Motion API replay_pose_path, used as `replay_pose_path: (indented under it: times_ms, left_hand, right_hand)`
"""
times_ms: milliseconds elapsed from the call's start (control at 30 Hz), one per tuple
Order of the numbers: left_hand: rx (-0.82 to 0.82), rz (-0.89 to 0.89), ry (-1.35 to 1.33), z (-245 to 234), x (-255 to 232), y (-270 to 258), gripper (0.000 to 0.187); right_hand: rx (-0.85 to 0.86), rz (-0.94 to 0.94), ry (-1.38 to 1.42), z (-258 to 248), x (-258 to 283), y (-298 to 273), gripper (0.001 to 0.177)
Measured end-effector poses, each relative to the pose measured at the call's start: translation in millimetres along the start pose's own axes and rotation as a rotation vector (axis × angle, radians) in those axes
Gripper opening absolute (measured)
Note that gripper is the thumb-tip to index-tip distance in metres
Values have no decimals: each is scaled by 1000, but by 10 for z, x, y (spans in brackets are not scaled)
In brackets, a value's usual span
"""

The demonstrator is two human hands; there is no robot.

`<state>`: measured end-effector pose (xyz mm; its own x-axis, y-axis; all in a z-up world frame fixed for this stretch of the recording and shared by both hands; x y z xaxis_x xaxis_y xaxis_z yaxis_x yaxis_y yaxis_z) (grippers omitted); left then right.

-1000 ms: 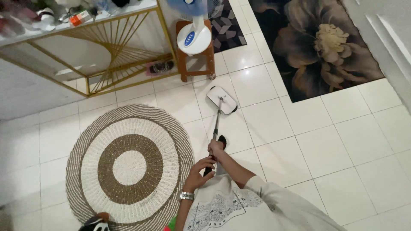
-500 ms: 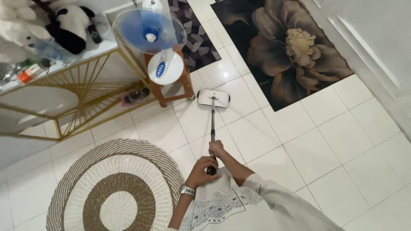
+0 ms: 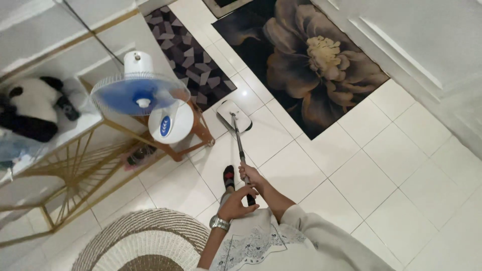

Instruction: Mop the white tiled floor throughout various rooms in a home.

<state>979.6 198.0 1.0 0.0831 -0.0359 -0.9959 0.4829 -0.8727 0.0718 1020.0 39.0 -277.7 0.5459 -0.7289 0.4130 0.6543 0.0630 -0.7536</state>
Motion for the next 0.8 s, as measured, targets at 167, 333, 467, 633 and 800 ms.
replay_pose_path:
  times_ms: [167,333,467,633,800]
  left_hand:
    - [124,-13,-47,-508,-160,598,24]
    - [217,-3,-154,-884,-231,1053,14]
    - [401,161,-145,-921,-214,1296,19]
    - [499,193,-133,-927,-230,1648,12]
    - [605,168,-264,-734,-557,2103,15]
  right_hand:
    - [127,6,330,189,460,385,28]
    - [112,-24,709,396,783,363,27]
    - [165,-1,896,385,916,202,30]
    - [62,4,928,262,1073,18,31]
    - [-97,-131,1100,-13,1187,-177,26]
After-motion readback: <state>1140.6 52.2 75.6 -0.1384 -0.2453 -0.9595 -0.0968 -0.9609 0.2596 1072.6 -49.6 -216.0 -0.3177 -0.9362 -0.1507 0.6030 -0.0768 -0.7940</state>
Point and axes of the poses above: each hand's wrist, its own y-axis towards the middle knuckle, its own z-axis out of the palm, x = y × z, the point moved 3 cm from there along y, towards the middle knuckle, and after that the axes turned 14 degrees about -y, right-handed, at the moved point
